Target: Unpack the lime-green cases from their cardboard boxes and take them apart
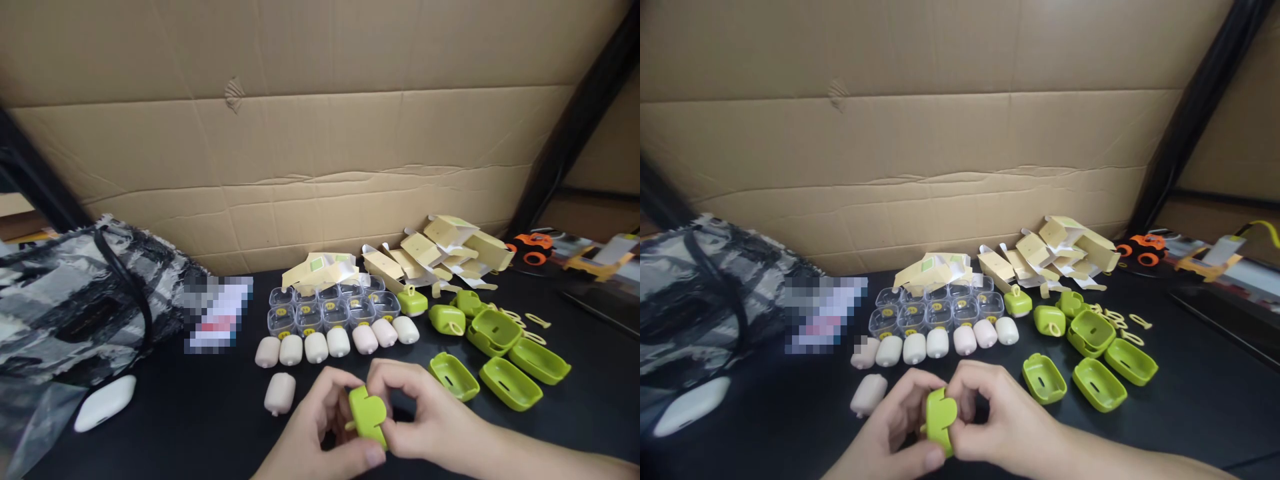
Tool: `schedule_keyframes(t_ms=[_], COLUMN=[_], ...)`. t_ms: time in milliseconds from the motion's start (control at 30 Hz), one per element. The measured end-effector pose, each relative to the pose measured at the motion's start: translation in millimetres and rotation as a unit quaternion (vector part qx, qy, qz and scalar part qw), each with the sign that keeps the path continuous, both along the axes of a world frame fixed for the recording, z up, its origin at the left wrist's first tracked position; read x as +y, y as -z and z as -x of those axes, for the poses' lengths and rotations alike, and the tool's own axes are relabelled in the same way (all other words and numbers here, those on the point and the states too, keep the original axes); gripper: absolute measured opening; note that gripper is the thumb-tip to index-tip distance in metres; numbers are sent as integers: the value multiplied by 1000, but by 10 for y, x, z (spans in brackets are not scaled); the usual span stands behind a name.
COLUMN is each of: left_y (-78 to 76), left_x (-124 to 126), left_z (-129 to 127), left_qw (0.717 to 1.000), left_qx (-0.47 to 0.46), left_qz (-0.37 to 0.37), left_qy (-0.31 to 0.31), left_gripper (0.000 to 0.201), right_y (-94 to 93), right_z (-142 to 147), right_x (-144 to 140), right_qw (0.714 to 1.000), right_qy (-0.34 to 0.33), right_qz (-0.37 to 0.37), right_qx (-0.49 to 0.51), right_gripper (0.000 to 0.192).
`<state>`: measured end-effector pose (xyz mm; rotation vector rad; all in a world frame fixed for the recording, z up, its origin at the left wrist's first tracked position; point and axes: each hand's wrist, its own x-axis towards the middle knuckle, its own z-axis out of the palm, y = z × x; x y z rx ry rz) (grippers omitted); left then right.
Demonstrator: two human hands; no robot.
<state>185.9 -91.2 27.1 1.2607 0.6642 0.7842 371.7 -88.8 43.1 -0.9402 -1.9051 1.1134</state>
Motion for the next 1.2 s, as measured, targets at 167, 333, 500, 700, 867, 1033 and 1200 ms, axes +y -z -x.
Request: schedule_keyframes(t_ms=[167,333,500,700,867,1033,1200], left_y=[-76,-30,27,-65,-36,-4,-26], left_x=[-48,-29,15,4,1,9,3], left_z=[-26,-14,-22,7,35,35,40], left_qw=[998,995,996,997,998,999,998], left_qx=[6,34,22,39,42,44,63], left_qz=[23,58,65,53,39,22,-3], left_qy=[-62,-71,-62,-34,-13,-3,5], left_gripper=[45,50,55,61,72,75,64], right_y=[-46,-49,-95,-213,-318,-468,-501], right_z=[-14,-42,-156,-196,-170,-573,-994], right_x=[12,35,110,2,-24,150,413], right_qw=[999,999,993,990,964,929,856], right_qy=[15,13,33,0,-43,122,146], right_qz=[-48,-20,-23,-131,-192,-245,-233], right_qx=[17,34,114,-53,-180,-249,-438], right_gripper=[8,10,6,35,49,42,46])
